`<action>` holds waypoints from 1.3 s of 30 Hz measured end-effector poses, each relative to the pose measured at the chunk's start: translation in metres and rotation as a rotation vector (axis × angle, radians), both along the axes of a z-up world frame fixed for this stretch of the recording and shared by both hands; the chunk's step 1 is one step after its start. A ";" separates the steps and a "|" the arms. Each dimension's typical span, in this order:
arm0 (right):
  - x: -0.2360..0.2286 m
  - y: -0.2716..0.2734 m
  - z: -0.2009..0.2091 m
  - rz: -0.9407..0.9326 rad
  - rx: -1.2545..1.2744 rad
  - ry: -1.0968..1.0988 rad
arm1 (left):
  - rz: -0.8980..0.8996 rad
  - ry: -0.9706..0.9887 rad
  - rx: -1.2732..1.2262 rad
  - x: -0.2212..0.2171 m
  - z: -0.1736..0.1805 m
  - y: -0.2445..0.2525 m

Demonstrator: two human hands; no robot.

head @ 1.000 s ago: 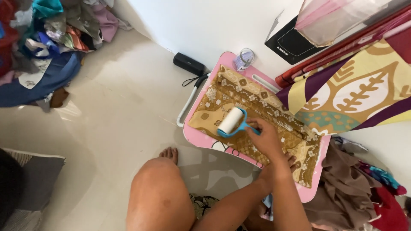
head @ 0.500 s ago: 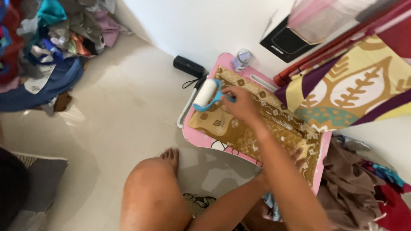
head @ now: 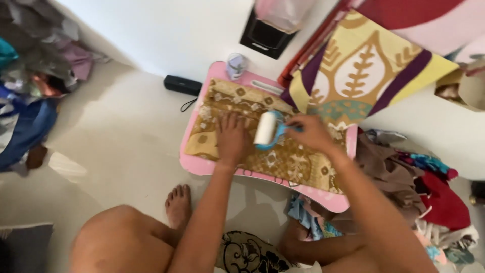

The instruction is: Using a lint roller to clean a brown patterned cloth and then folding it neatly on a small table.

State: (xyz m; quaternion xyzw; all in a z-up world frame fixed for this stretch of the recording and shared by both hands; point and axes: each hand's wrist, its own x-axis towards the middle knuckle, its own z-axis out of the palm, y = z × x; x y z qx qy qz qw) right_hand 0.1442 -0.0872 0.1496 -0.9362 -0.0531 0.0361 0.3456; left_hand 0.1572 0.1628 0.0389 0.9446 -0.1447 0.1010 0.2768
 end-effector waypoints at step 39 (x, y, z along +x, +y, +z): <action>-0.118 -0.142 0.025 -0.092 -0.167 0.526 | 0.010 0.009 0.100 -0.007 -0.014 0.000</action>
